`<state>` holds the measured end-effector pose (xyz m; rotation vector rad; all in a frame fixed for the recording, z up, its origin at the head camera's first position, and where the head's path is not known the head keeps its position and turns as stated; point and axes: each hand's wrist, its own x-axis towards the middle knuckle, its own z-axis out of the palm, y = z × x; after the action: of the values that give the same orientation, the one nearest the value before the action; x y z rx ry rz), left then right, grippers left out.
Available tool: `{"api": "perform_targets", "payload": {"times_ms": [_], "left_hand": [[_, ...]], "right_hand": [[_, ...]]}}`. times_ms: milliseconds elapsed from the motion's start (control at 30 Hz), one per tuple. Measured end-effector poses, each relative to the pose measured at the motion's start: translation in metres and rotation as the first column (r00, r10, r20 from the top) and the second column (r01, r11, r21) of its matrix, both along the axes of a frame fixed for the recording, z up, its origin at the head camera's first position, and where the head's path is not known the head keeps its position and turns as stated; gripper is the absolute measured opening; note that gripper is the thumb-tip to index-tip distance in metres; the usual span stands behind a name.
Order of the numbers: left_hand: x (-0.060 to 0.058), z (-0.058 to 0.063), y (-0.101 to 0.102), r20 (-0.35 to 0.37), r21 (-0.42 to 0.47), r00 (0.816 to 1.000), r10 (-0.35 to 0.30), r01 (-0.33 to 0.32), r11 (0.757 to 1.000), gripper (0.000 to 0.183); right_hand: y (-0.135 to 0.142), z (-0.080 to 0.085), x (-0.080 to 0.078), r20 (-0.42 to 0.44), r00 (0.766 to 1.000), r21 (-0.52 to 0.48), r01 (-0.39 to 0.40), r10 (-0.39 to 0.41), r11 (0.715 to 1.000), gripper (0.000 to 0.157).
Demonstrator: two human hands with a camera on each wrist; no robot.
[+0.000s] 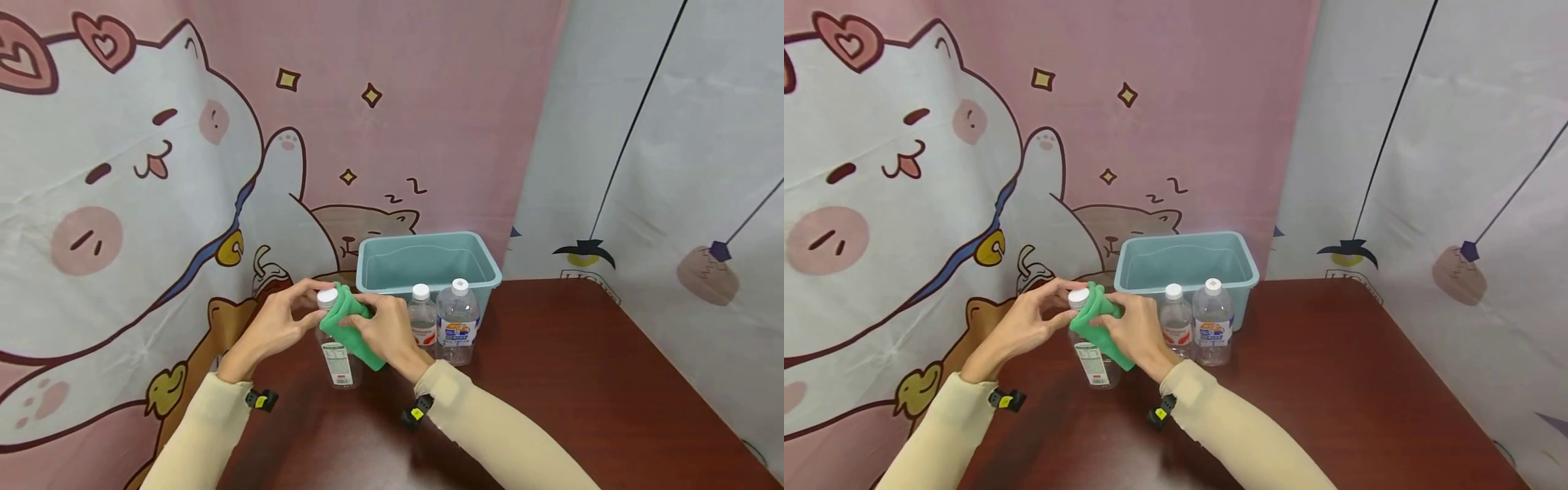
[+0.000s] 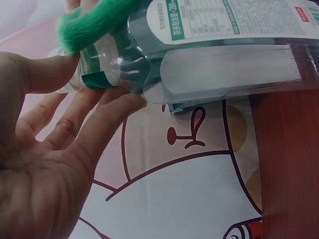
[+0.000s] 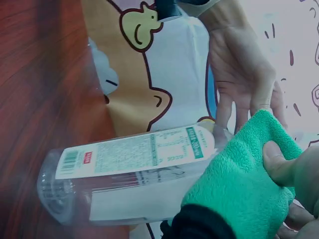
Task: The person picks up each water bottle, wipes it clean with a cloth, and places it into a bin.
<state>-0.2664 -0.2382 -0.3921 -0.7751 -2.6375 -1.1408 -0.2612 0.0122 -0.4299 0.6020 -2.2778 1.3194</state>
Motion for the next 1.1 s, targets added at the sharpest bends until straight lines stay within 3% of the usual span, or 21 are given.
{"api": "perform_targets", "payload": {"times_ms": [233,433,767,1100], "left_hand": [[-0.001,-0.001,0.000,0.001,0.003,1.000,-0.003,0.003,1.000,0.051],[0.001,0.000,-0.002,-0.016,-0.002,1.000,0.020,-0.020,1.000,0.051],[0.001,0.002,-0.001,-0.024,-0.017,1.000,0.014,-0.015,1.000,0.053],[-0.001,0.000,0.000,-0.030,-0.026,0.999,0.023,-0.024,0.999,0.050]], "right_hand": [[-0.002,0.005,-0.002,0.003,1.000,-0.025,-0.014,0.014,1.000,0.040],[-0.004,0.011,-0.002,-0.017,0.998,0.072,-0.060,0.061,0.996,0.031],[0.001,0.018,-0.004,0.001,0.998,0.224,-0.066,0.067,0.972,0.022],[0.010,0.006,-0.001,0.033,0.997,0.336,-0.072,0.065,0.939,0.017]]}}
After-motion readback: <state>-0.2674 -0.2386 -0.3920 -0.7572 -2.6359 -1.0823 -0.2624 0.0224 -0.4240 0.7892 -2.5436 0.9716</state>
